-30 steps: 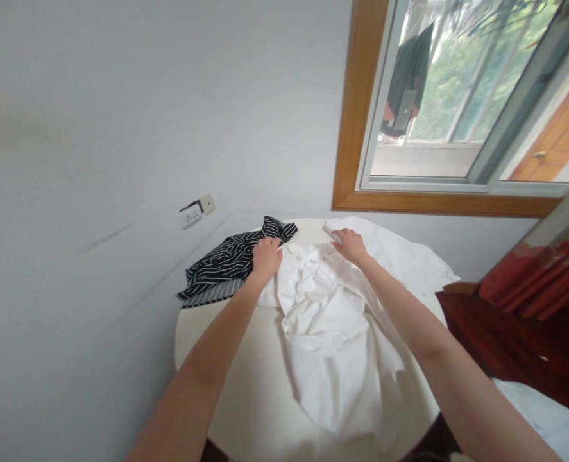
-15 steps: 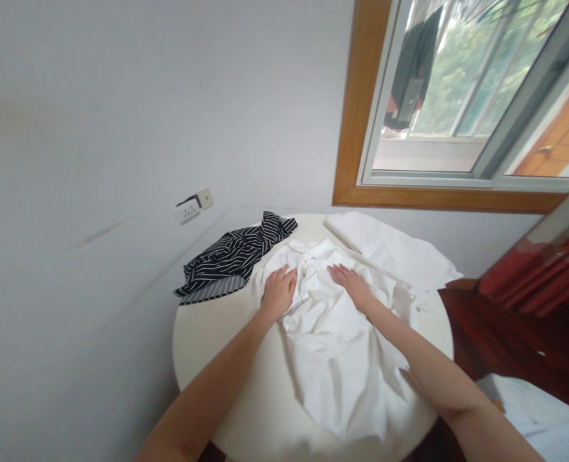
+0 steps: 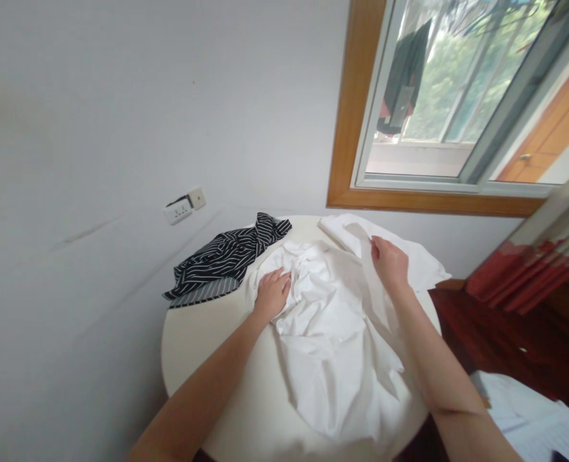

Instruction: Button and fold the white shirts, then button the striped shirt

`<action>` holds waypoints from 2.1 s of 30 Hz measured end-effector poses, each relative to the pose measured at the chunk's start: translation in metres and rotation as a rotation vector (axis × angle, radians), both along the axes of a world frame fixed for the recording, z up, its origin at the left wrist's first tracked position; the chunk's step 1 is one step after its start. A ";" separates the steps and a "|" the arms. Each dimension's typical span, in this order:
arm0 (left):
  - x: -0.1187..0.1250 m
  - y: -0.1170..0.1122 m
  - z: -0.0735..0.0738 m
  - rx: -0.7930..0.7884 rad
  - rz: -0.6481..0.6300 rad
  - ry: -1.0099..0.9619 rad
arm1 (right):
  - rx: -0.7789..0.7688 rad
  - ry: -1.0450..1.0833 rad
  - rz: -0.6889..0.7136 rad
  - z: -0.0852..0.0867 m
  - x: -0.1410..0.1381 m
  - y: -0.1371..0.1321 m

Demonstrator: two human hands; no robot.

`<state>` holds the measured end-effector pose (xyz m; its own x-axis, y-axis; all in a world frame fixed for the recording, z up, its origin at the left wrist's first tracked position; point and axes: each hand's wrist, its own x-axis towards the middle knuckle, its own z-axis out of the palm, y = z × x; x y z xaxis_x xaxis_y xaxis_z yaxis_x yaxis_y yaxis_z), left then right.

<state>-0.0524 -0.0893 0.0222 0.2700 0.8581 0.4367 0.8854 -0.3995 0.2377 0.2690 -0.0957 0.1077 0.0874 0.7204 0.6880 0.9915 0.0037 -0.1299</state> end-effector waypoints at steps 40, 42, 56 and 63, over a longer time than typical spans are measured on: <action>-0.070 0.011 0.053 0.275 0.106 -0.013 | -0.466 -0.148 0.647 -0.109 -0.116 0.001; -0.097 0.018 0.054 0.211 0.109 -0.022 | -0.461 -0.132 0.649 -0.109 -0.115 0.000; -0.135 0.030 0.034 -0.215 -0.159 0.061 | -0.354 -0.120 0.777 -0.078 -0.126 -0.008; -0.100 0.028 0.041 0.016 -0.169 -0.292 | -0.477 -0.251 0.836 -0.082 -0.127 -0.006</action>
<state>-0.1522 -0.0616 0.0629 0.2695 0.8041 0.5299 0.7018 -0.5408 0.4638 0.1420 -0.1015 0.0256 -0.6830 0.6901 0.2394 0.6931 0.7157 -0.0860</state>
